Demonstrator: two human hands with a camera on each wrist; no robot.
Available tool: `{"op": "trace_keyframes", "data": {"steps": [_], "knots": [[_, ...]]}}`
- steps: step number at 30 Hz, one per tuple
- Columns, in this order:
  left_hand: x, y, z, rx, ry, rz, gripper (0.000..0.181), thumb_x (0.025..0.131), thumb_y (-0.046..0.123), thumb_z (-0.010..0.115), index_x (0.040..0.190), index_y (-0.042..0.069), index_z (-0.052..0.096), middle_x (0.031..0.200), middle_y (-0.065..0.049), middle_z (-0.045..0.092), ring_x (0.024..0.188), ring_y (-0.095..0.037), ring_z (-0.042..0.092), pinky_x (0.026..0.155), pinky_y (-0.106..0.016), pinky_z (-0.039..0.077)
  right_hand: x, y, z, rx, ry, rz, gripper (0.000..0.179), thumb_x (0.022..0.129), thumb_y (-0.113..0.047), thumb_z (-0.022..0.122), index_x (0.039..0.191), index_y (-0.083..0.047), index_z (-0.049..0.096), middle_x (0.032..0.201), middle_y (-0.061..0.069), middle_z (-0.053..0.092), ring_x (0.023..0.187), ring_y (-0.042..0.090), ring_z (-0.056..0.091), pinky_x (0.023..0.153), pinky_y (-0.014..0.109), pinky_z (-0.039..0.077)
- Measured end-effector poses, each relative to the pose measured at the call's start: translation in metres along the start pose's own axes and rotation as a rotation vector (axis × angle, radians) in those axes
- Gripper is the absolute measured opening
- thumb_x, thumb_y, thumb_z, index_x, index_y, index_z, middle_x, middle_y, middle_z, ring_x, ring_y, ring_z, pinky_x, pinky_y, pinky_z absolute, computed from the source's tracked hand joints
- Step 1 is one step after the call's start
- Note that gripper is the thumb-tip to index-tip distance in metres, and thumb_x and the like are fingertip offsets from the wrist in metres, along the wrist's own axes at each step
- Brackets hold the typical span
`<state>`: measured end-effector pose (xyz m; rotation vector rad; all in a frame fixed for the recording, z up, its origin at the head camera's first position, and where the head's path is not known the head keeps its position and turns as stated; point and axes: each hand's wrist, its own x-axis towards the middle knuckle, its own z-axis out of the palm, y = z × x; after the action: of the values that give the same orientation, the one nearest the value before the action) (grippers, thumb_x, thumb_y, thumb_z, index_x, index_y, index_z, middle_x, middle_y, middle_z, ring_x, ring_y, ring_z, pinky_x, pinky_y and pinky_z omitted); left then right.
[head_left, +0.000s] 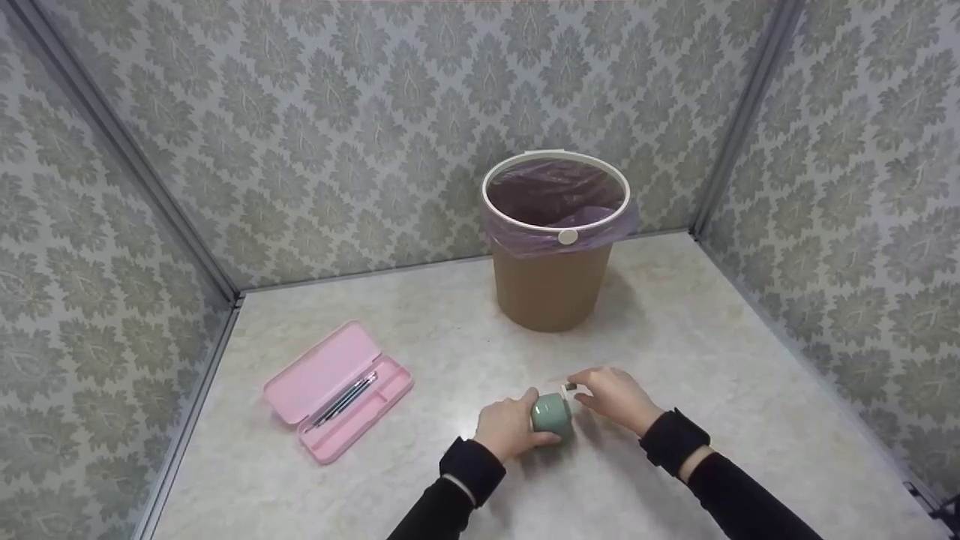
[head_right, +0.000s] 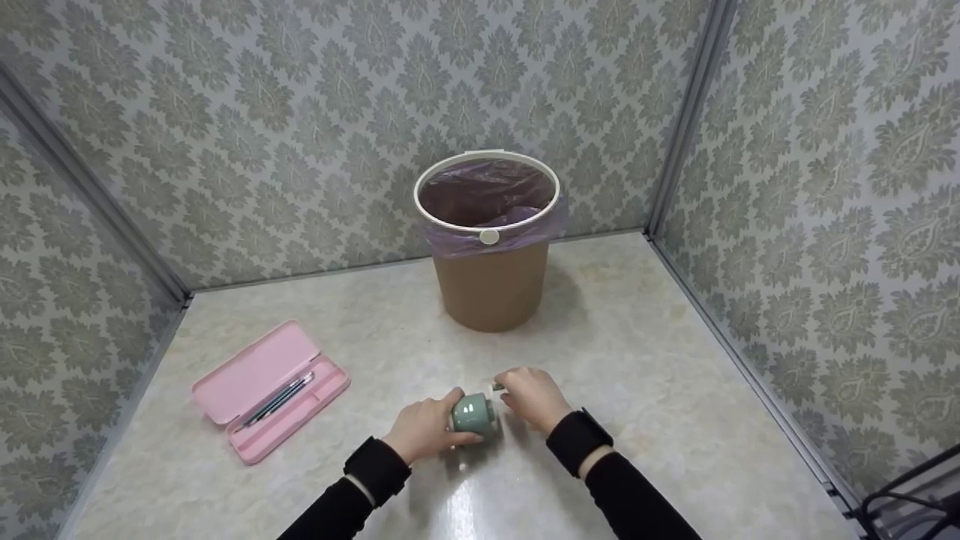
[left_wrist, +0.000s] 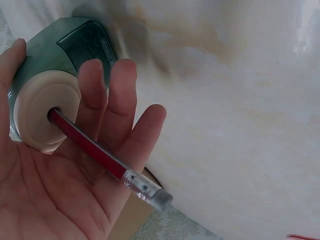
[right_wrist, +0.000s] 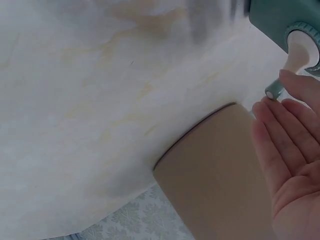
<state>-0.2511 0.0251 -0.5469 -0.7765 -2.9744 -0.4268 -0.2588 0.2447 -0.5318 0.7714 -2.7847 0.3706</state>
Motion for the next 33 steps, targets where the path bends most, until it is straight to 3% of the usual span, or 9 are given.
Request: {"op": "trace_keyframes", "data": {"steps": [15,33], "knots": [[0.001,-0.009,0.009,-0.099,-0.018,0.047,0.065,0.078,0.059,0.081,0.116,0.014,0.053,0.078,-0.006,0.072,0.062,-0.024,0.067,0.05,-0.033,0.045,0.006,0.002,0.012,-0.046,0.03,0.011,0.006,0.086,-0.004,0.077,0.087,-0.01,0.077,0.083,0.003,0.079,0.076,0.019,0.074,0.067,0.034,0.057],[0.002,-0.013,0.009,-0.062,-0.012,0.122,0.065,0.082,0.057,0.078,0.12,0.011,0.052,0.076,-0.005,0.07,0.059,-0.022,0.065,0.05,-0.032,0.045,0.006,0.003,0.012,-0.033,0.029,0.01,0.006,0.087,-0.004,0.076,0.085,-0.009,0.078,0.082,0.001,0.079,0.075,0.019,0.074,0.068,0.035,0.057]]}}
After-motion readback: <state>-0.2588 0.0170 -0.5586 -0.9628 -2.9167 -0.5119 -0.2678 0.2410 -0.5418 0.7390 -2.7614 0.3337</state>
